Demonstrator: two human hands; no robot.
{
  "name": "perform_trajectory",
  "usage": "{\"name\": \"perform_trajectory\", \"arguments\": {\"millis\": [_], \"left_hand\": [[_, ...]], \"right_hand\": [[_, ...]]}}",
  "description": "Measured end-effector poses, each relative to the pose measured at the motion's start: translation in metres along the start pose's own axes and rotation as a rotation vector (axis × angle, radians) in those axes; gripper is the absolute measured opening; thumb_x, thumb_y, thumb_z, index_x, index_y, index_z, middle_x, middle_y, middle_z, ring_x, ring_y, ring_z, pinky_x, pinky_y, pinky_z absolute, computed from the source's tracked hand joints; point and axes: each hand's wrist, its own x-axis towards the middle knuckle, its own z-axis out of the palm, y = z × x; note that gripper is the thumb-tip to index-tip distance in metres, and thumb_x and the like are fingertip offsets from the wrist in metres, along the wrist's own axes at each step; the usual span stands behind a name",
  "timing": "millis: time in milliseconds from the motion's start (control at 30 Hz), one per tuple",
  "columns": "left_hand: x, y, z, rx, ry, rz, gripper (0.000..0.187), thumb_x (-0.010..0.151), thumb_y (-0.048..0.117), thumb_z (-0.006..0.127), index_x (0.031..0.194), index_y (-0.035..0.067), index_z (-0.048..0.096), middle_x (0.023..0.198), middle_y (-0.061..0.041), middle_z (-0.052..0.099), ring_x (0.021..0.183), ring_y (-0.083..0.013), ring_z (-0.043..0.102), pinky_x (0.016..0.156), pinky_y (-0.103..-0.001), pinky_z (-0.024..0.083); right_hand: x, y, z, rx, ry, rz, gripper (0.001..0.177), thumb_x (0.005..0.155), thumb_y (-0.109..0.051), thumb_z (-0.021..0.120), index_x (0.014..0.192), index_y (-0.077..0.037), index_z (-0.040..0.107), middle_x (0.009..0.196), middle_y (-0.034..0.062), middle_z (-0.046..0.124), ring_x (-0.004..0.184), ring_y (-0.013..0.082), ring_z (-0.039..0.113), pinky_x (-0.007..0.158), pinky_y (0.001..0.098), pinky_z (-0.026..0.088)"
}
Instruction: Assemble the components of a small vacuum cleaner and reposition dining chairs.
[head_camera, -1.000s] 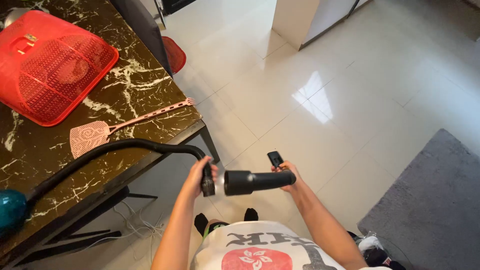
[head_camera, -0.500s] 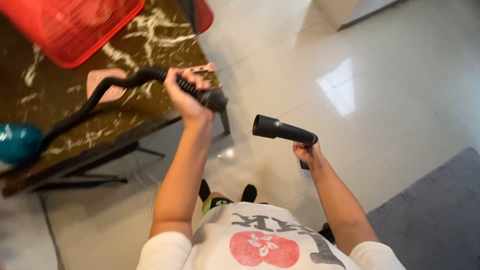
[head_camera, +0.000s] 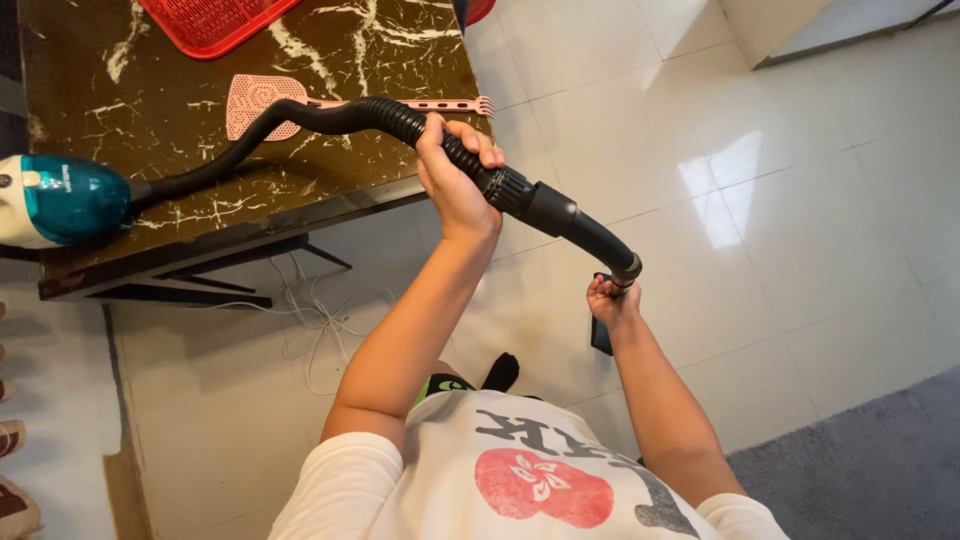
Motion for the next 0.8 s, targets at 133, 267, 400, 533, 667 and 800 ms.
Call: {"name": "perform_trajectory", "arguments": {"millis": [133,267,400,533,667,800], "left_hand": [[0.006,0.001,0.001,-0.015,0.015,-0.014,0.036,0.104,0.036,0.051,0.083,0.007,0.046,0.073,-0.004,0.050,0.061,-0.0172,0.049,0.062,-0.036,0.047],[0.010,0.003,0.004,-0.055,0.005,-0.058,0.025,0.103,0.034,0.051,0.095,0.011,0.047,0.073,-0.003,0.049,0.060,-0.0152,0.048,0.061,-0.035,0.046],[0.014,0.001,0.000,-0.077,-0.085,-0.070,0.024,0.103,0.036,0.051,0.100,0.012,0.047,0.072,-0.003,0.049,0.057,-0.0143,0.046,0.060,-0.034,0.045],[0.013,0.002,-0.003,-0.102,-0.125,-0.086,0.024,0.104,0.036,0.050,0.100,0.013,0.046,0.071,-0.003,0.049,0.055,-0.0151,0.046,0.059,-0.034,0.046],[0.008,0.005,-0.006,-0.117,-0.164,-0.062,0.021,0.103,0.035,0.050,0.101,0.014,0.045,0.069,-0.004,0.048,0.053,-0.0162,0.046,0.056,-0.035,0.046],[0.009,0.014,-0.008,-0.174,-0.174,-0.062,0.020,0.104,0.034,0.050,0.102,0.015,0.045,0.069,-0.004,0.048,0.052,-0.0164,0.046,0.056,-0.035,0.046]], "right_hand": [[-0.011,0.009,0.004,-0.028,-0.026,-0.002,0.047,0.097,-0.031,0.050,0.053,-0.017,0.042,0.050,0.0017,0.048,0.059,0.0166,0.062,0.069,0.0338,0.057],[-0.015,0.016,0.005,-0.040,0.027,0.017,0.044,0.097,-0.026,0.049,0.055,-0.015,0.040,0.053,0.0011,0.046,0.055,0.0151,0.059,0.073,0.0339,0.058],[-0.006,0.019,-0.001,-0.076,-0.035,0.069,0.035,0.094,-0.025,0.052,0.061,-0.016,0.045,0.055,-0.0003,0.045,0.050,0.0134,0.052,0.076,0.0354,0.058],[-0.011,0.032,-0.002,-0.096,0.031,0.135,0.033,0.093,-0.029,0.056,0.064,-0.015,0.047,0.057,-0.0021,0.046,0.051,0.0128,0.053,0.078,0.0377,0.057],[0.001,0.044,-0.009,-0.069,0.025,0.225,0.018,0.089,-0.017,0.058,0.075,-0.015,0.046,0.062,-0.0010,0.044,0.049,0.0140,0.052,0.081,0.0403,0.059],[-0.010,0.056,0.000,-0.010,0.047,0.242,0.011,0.088,-0.011,0.058,0.087,-0.014,0.047,0.068,0.0004,0.046,0.051,0.0143,0.054,0.082,0.0398,0.059]]}}
